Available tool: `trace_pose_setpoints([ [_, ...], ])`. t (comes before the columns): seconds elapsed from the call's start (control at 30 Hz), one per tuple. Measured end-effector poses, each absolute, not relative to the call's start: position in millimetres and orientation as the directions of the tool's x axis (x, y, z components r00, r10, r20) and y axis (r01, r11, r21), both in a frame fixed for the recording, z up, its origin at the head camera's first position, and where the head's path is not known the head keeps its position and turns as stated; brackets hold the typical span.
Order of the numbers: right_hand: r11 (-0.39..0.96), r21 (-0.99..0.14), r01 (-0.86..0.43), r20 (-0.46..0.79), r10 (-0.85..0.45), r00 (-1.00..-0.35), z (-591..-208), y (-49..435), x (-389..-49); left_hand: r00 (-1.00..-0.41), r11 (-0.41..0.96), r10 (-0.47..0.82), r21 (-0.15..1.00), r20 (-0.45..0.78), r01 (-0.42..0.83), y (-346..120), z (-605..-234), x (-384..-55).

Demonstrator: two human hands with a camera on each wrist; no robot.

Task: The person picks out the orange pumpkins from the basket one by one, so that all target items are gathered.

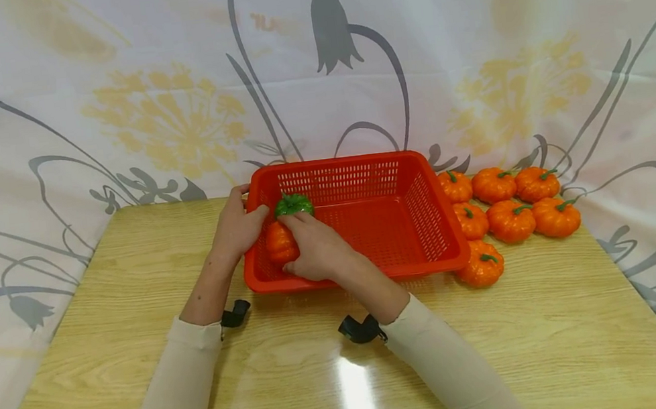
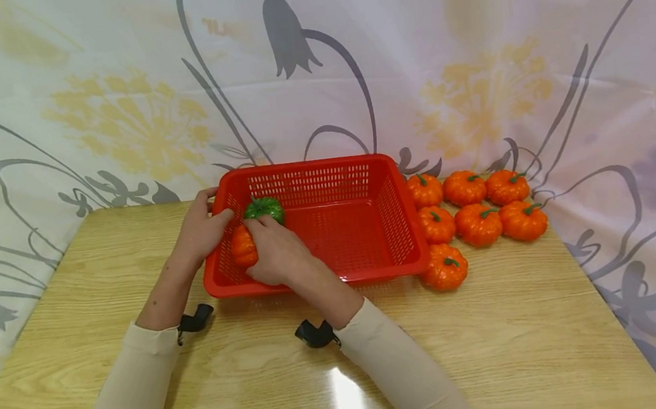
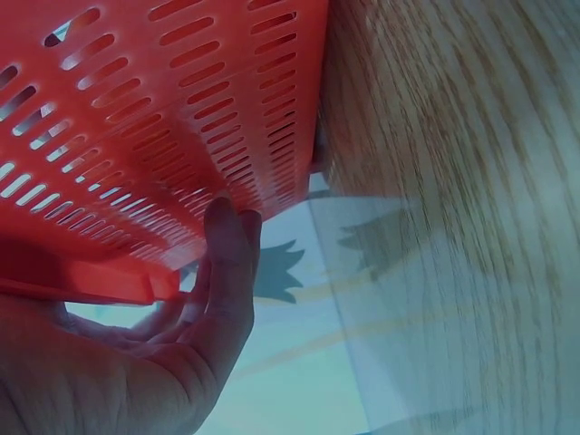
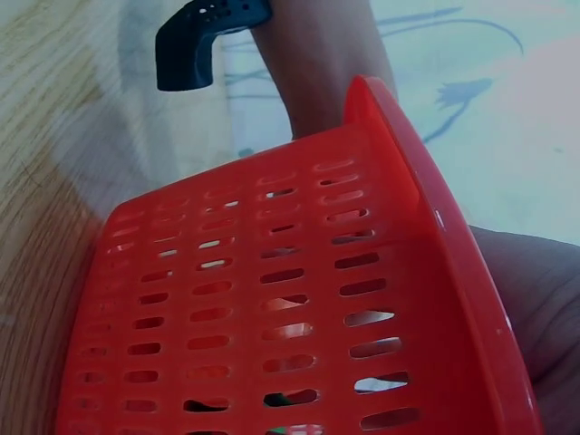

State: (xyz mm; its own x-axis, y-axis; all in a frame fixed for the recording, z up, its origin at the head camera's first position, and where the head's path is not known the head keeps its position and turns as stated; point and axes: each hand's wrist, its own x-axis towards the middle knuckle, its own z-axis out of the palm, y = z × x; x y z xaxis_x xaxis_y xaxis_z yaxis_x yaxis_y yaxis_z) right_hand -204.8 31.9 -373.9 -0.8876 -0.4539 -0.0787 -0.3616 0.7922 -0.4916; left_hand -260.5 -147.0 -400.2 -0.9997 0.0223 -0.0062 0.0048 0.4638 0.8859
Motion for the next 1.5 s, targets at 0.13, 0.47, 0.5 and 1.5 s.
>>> trace_pose_setpoints([
  [0.13, 0.785, -0.498, -0.368, -0.075, -0.462, -0.884, -375.5, 32.2, -205.8, -1.000, 0.476, 0.023, 0.880, -0.020, -0.007, -147.1, -399.3, -260.7],
  [0.47, 0.784, -0.525, -0.332, -0.086, -0.437, -0.895, -378.3, 32.3, -205.5, -0.999, 0.484, 0.019, 0.875, -0.039, -0.026, -147.2, -399.6, -259.7],
  [0.5, 0.784, -0.525, -0.330, -0.089, -0.436, -0.895, -378.5, 32.2, -205.5, -0.999, 0.485, 0.018, 0.874, -0.038, -0.025, -147.1, -399.6, -259.7],
  [1.5, 0.765, -0.559, -0.319, -0.105, -0.447, -0.888, -378.4, 32.8, -205.8, -0.997, 0.417, 0.036, 0.908, -0.070, -0.049, -147.2, -399.4, -259.8],
])
